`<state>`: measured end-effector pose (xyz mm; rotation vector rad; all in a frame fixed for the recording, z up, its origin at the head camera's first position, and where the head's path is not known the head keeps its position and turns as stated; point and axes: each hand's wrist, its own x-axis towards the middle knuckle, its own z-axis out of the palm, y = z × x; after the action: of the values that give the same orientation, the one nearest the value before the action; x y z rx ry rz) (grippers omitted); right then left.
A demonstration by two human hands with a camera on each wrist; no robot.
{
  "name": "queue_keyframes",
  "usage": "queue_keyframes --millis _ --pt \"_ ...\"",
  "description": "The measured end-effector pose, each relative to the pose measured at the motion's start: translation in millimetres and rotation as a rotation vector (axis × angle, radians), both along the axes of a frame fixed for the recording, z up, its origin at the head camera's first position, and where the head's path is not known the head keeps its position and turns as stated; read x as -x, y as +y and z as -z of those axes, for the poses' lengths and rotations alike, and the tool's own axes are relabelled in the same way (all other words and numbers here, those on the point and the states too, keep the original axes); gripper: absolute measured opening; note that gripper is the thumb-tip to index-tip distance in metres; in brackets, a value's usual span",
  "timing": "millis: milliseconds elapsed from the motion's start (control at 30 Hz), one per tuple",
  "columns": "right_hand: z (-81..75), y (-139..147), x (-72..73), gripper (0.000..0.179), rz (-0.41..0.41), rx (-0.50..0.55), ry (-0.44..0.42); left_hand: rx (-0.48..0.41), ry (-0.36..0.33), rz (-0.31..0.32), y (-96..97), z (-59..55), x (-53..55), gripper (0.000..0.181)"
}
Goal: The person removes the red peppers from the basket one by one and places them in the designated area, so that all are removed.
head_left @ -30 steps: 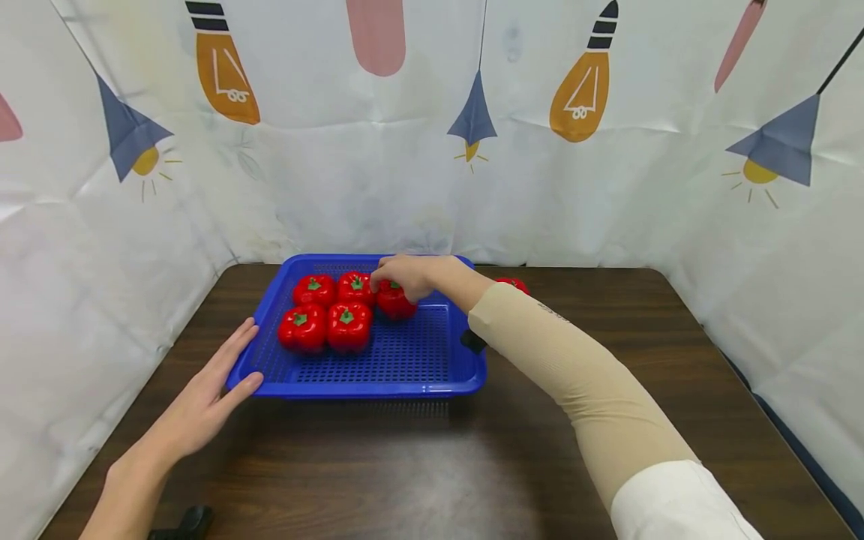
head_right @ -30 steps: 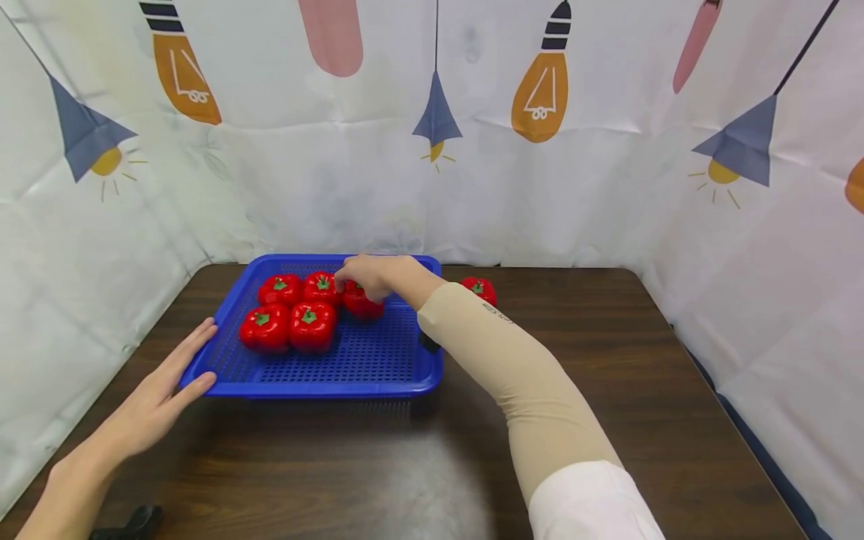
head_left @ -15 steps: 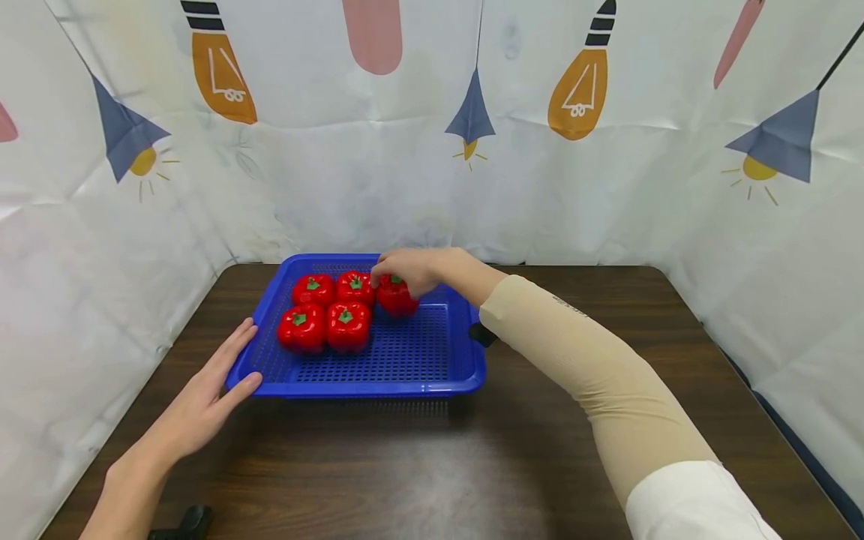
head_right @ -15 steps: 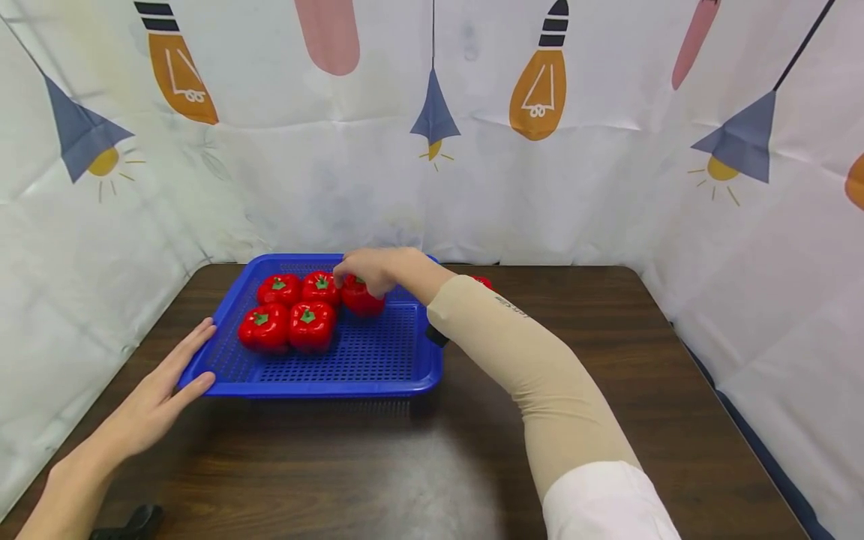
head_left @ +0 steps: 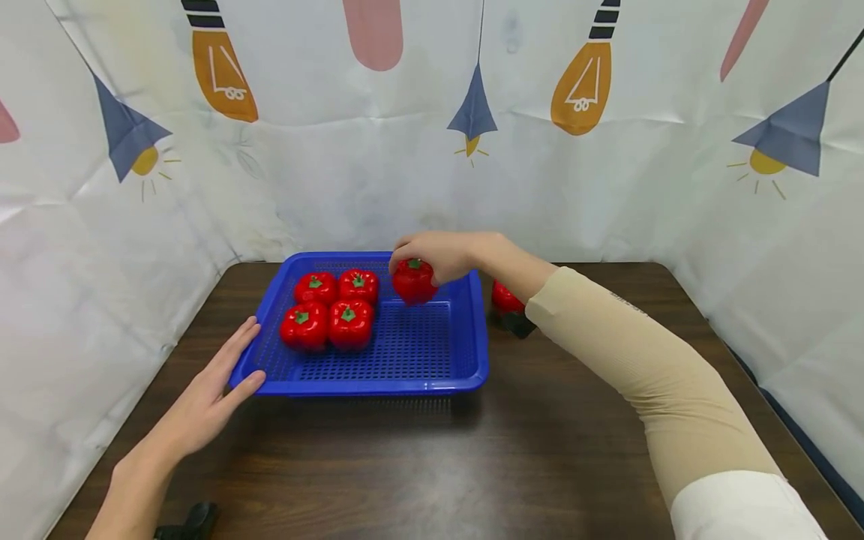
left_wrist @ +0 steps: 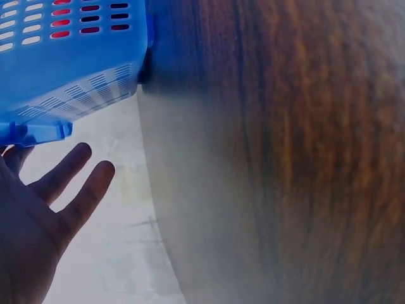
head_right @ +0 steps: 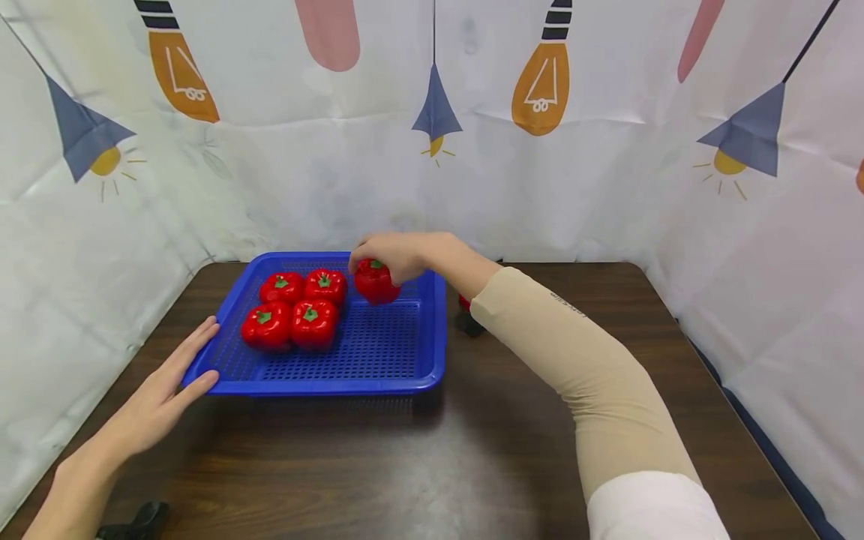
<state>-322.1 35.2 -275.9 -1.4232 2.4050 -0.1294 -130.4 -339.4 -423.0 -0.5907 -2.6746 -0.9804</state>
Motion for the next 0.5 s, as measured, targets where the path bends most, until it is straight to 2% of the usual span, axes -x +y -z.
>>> queue_keyframes --millis 300,500 --pt "-13.0 40.1 1.1 0.06 -0.029 0.135 0.045 -0.009 0.008 0.0 0.3 0.8 0.9 0.073" --pt "-13.5 66.1 -1.1 0.061 0.018 0.181 0.037 -0.014 0.008 0.001 -1.0 3.0 1.0 0.072"
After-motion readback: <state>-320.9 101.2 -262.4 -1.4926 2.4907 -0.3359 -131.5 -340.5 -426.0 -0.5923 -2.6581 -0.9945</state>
